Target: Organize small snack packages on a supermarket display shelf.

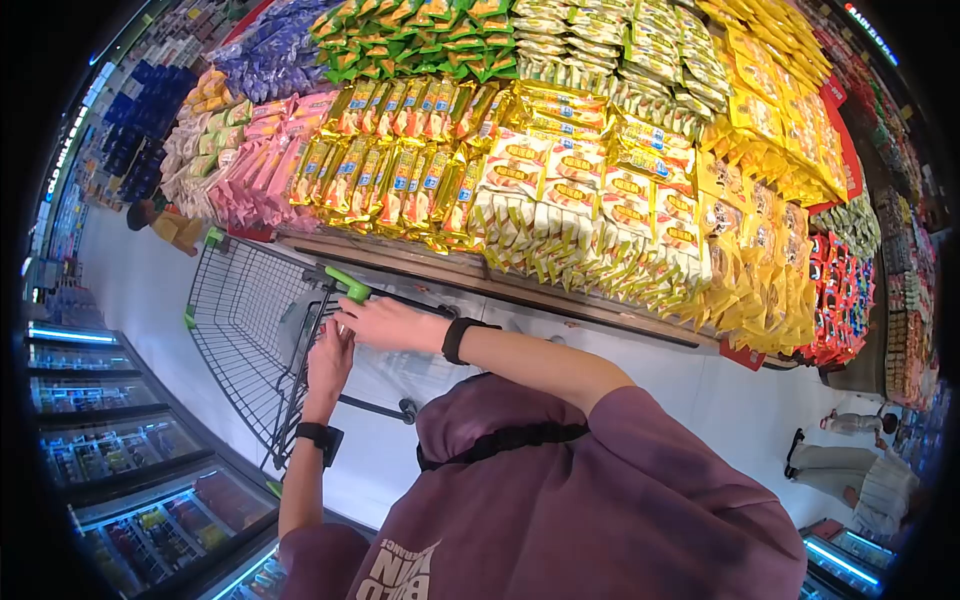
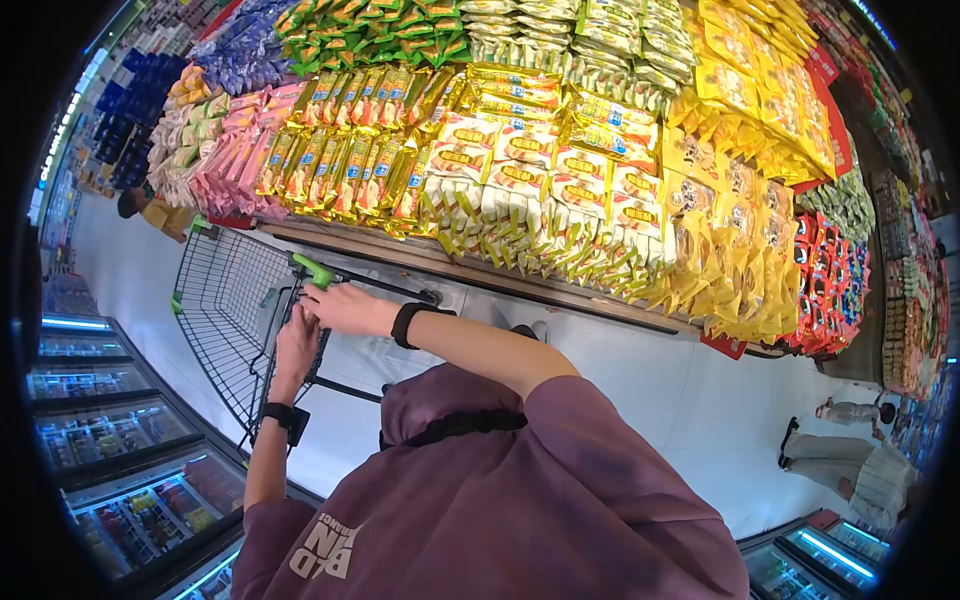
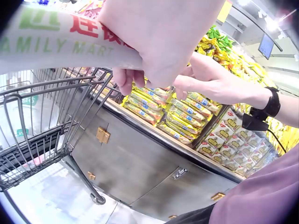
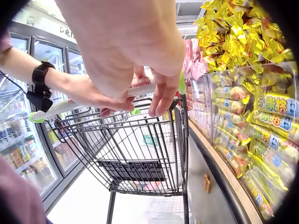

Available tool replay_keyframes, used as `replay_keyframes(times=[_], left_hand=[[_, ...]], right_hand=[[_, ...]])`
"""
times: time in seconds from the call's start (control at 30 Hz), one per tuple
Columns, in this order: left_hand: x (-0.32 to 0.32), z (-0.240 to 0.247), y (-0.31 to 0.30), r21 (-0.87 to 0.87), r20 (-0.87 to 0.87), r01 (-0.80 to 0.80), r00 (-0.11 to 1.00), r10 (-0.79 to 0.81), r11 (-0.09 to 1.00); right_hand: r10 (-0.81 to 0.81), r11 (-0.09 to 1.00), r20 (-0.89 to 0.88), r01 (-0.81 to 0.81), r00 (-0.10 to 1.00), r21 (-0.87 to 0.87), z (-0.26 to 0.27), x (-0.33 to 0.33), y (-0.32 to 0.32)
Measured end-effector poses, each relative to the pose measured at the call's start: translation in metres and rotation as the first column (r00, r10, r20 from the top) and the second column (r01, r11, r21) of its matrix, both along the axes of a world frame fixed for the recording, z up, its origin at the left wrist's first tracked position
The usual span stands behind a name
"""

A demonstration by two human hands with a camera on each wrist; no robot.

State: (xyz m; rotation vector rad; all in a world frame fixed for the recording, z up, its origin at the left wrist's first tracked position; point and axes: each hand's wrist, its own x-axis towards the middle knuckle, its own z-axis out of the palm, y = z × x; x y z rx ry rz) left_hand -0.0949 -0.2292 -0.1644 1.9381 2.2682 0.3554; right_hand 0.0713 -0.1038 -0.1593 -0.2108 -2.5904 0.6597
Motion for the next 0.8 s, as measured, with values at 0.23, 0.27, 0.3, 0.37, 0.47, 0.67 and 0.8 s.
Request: replay_keyframes(times=[0.23,0.27,0.3,0.37,0.47,0.67,0.8], left_hand=[[0.031,0.005,-0.001,-0.063,0.014,-0.071,0.997,0.072,0.995],[0.037,0.007,-0.001,-0.051,0.009,-0.076,0.997,0.077,0.996],[0.043,0.008,-0.001,-0.042,0.006,-0.080,0.997,0.080,0.996],[0.056,0.013,0.001,-0.075,0.010,-0.110,0.994,0.111,0.991],[0.074,0.019,0.000,-0.076,0.009,-0.138,0.990,0.139,0.987],[0.103,0.009,-0.003,-0.054,-0.016,-0.155,0.988,0.155,0.986],[0.134,0.014,-0.002,-0.053,-0.006,-0.179,0.984,0.179,0.983]], right_hand=[[-0.001,0.997,-0.035,-0.002,0.999,-0.082,-0.013,0.014,0.000],[0.002,0.997,-0.034,-0.005,0.999,-0.072,-0.013,0.019,0.001],[0.005,0.998,-0.030,-0.007,1.000,-0.065,-0.010,0.026,0.002],[0.038,0.991,0.027,-0.034,0.999,-0.131,-0.004,0.037,0.004],[0.056,0.982,0.027,-0.050,0.998,-0.184,-0.003,0.052,0.003],[0.073,0.985,0.023,-0.068,0.997,-0.159,-0.005,0.090,0.004],[0.092,0.977,-0.057,-0.101,0.994,-0.185,-0.010,0.116,0.006]])
